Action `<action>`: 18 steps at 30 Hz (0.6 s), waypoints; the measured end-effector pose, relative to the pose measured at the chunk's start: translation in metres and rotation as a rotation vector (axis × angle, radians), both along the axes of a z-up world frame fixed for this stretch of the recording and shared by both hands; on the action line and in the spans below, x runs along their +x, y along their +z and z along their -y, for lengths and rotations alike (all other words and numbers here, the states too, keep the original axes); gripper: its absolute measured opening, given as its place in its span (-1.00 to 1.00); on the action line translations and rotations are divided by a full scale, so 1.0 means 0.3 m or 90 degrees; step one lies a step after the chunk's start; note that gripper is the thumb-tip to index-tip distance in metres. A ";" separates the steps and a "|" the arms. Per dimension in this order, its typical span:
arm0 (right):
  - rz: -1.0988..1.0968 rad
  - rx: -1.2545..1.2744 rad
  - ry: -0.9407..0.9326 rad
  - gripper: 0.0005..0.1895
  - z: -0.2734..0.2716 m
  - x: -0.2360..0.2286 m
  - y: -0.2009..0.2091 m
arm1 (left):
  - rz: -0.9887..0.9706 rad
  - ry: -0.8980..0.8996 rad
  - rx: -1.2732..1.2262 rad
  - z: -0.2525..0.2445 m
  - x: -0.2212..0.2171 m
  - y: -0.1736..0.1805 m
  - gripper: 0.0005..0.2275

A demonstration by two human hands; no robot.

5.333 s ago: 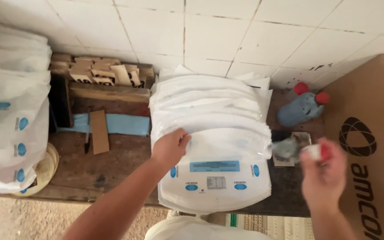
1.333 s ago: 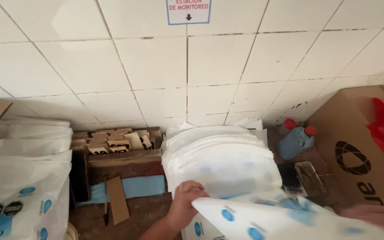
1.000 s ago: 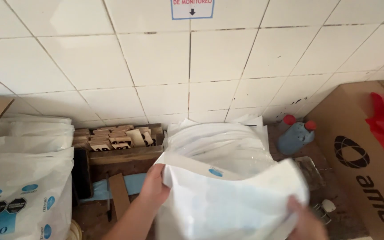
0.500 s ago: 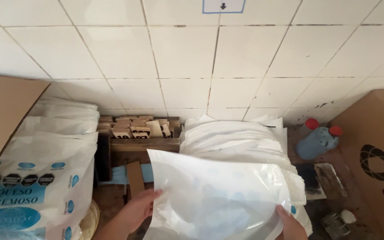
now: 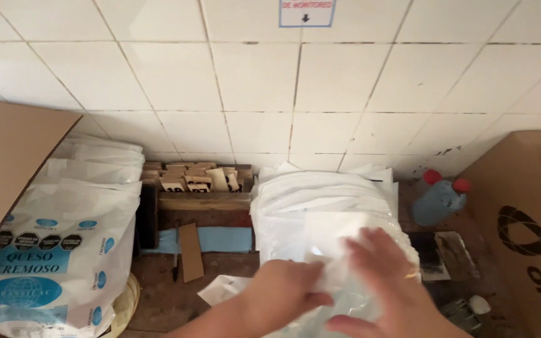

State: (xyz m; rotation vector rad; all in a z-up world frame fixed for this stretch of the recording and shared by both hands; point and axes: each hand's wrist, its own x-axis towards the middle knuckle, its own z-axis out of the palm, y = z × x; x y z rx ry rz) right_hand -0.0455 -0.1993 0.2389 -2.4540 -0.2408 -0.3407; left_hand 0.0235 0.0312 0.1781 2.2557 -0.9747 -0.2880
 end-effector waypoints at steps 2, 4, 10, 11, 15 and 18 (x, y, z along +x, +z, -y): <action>0.294 -0.245 0.278 -0.02 -0.085 0.048 0.108 | -0.001 -0.125 0.098 0.087 -0.023 0.070 -0.91; 0.151 -0.267 0.254 -0.05 0.008 0.058 0.003 | -0.013 -0.103 0.076 0.093 -0.047 0.094 -0.79; -0.277 -0.324 0.131 -0.62 0.150 0.053 -0.088 | 0.023 -0.017 -0.135 0.056 -0.168 0.179 -0.86; -0.351 -0.313 -0.004 -0.88 0.153 0.062 -0.080 | 0.112 0.028 -0.243 0.054 -0.194 0.200 -0.87; -0.093 -0.048 -0.055 -0.72 0.292 0.015 -0.044 | 0.050 0.187 0.155 0.064 -0.113 0.083 -0.61; -0.056 0.277 0.003 -0.65 0.294 -0.087 0.023 | -0.140 0.163 0.443 0.000 -0.034 0.133 -0.59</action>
